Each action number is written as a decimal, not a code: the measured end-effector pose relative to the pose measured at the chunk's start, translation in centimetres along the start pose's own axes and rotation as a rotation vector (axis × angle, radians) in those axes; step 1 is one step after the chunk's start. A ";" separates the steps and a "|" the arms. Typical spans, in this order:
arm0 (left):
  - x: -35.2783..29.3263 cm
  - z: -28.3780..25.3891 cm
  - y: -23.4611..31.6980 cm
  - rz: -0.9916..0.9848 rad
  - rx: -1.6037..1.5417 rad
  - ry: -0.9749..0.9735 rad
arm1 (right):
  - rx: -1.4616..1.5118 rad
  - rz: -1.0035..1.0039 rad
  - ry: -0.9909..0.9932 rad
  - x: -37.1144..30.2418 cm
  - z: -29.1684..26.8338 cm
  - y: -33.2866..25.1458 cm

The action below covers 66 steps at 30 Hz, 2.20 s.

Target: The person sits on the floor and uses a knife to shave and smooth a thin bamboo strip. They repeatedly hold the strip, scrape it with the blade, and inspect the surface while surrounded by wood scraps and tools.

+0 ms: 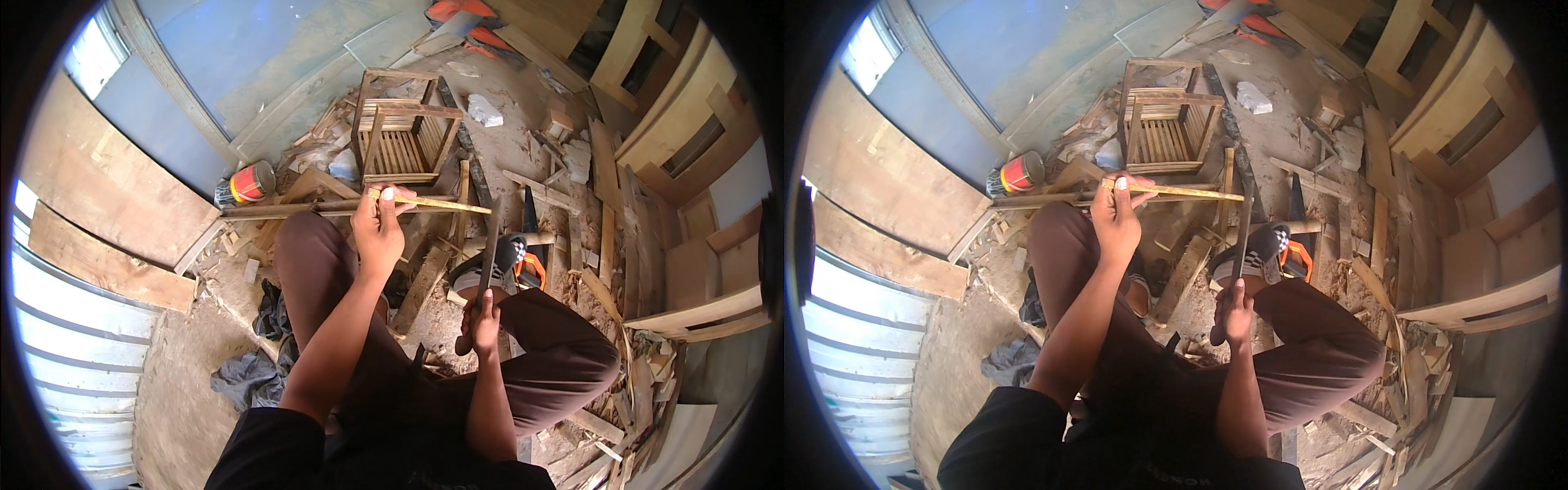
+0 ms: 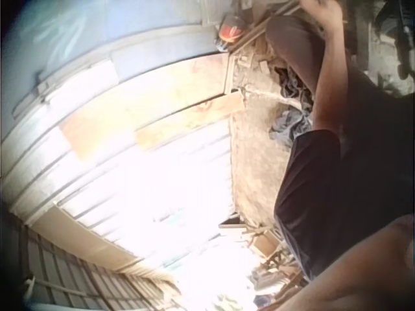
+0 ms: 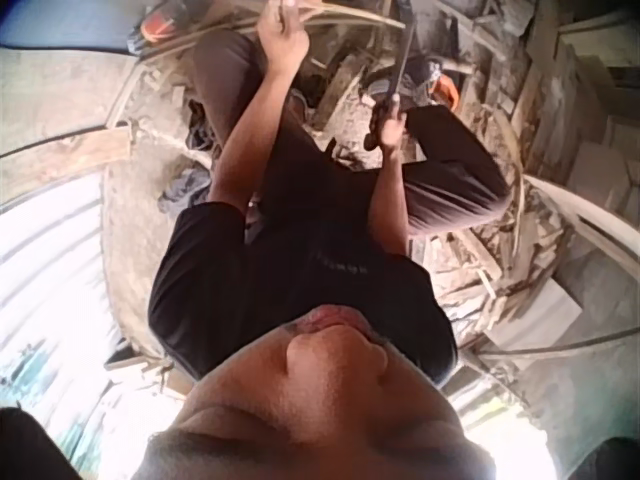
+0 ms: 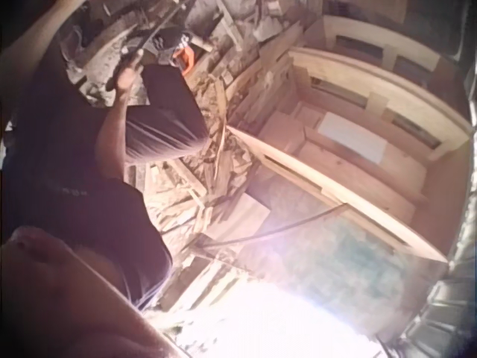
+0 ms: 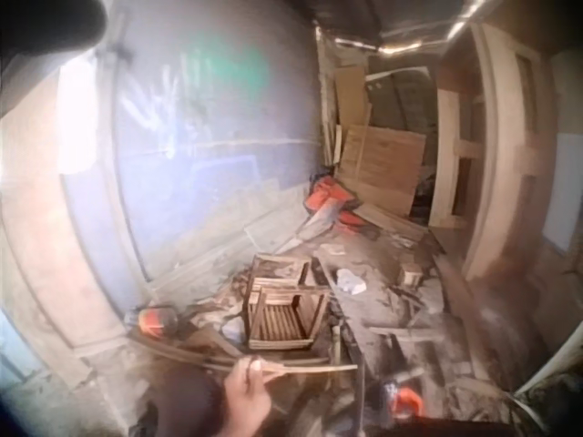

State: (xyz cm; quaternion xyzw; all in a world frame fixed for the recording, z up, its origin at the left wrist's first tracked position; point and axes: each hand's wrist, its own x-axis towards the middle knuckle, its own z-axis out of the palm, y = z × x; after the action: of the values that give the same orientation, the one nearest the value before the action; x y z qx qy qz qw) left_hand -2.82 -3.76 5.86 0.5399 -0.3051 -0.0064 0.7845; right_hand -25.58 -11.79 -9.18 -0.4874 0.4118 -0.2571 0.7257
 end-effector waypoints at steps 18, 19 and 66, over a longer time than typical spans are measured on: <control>1.3 -2.4 2.5 0.051 -0.060 0.144 | -0.508 0.094 0.182 2.5 -0.2 4.4; 1.8 -3.2 2.9 0.056 -0.029 0.177 | -0.448 0.116 0.184 2.0 0.6 3.2; 23.6 -9.2 -9.1 -0.367 -0.439 0.155 | 0.291 -0.311 0.010 15.5 4.6 -18.8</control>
State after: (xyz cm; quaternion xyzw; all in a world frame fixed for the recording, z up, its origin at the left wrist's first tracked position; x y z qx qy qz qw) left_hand 23.78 -7.84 7.10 0.4024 -0.1330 -0.1726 0.8892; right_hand -12.92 -28.90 3.58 -0.4339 0.2937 -0.4250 0.7381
